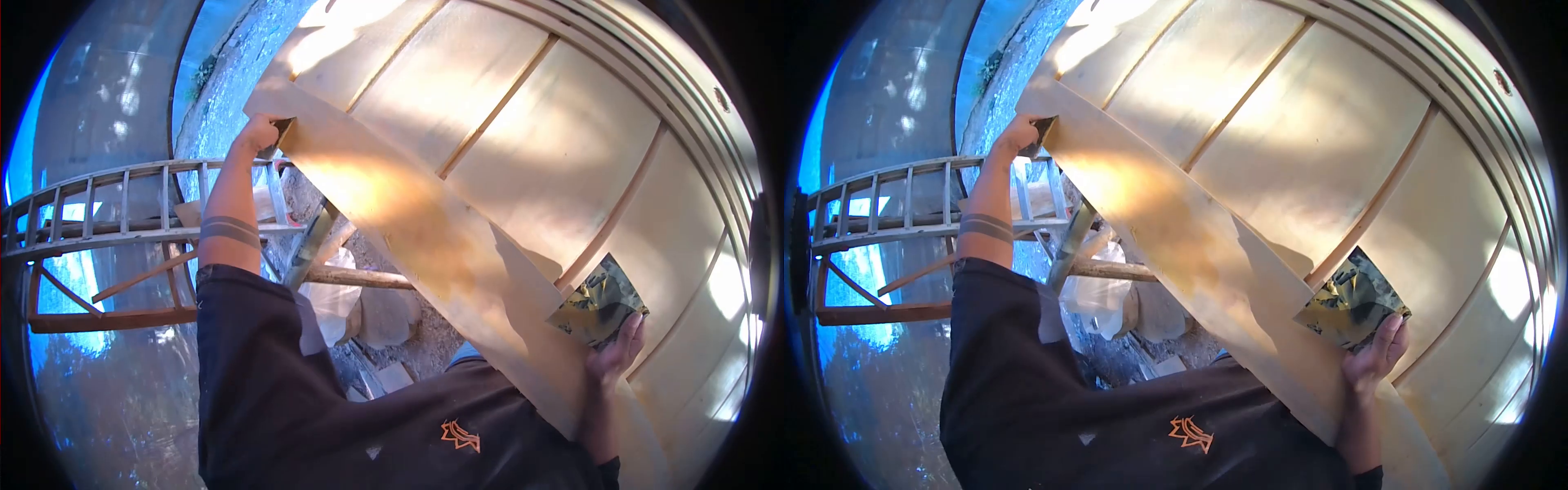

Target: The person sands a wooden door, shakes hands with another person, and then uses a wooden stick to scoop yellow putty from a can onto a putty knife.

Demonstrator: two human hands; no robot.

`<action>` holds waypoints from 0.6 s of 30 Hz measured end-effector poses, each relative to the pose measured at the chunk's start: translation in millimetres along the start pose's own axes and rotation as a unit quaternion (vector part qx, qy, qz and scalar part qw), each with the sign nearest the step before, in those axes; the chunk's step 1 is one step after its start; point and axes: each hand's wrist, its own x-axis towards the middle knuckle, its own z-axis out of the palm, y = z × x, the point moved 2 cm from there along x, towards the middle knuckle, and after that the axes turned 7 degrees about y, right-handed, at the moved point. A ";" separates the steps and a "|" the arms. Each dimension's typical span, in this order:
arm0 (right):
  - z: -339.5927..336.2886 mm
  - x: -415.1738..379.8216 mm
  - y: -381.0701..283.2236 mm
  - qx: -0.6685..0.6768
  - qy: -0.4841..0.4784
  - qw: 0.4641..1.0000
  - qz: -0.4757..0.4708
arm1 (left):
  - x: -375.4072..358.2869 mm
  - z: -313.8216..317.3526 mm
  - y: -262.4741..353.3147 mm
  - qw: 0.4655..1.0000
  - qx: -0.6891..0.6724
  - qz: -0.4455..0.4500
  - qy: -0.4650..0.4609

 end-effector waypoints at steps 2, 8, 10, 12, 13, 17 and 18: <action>-1.8 1.3 -1.4 -0.022 -0.017 1.000 -0.014 | -31.8 -4.1 56.0 0.991 -0.029 -0.115 -0.061; 13.4 3.9 -5.8 -0.012 -0.002 1.000 0.005 | -97.1 37.7 113.9 0.994 -0.009 -0.014 -0.109; 21.1 3.1 -7.7 0.044 0.044 0.997 0.052 | -130.0 52.3 157.1 0.983 -0.055 -0.071 -0.163; 21.9 2.9 -10.2 0.038 0.037 0.998 0.035 | -162.7 62.2 206.5 0.979 -0.056 -0.087 -0.174; 19.8 2.7 -12.6 0.021 0.020 0.999 0.021 | -174.5 71.3 212.4 0.978 -0.090 -0.041 -0.185; 18.4 0.9 -23.1 0.031 -0.005 0.999 0.012 | -230.3 106.8 270.3 0.980 -0.050 0.040 -0.191; 17.5 1.2 -23.3 0.043 -0.005 0.999 0.016 | -246.4 114.4 286.4 0.983 -0.009 0.081 -0.167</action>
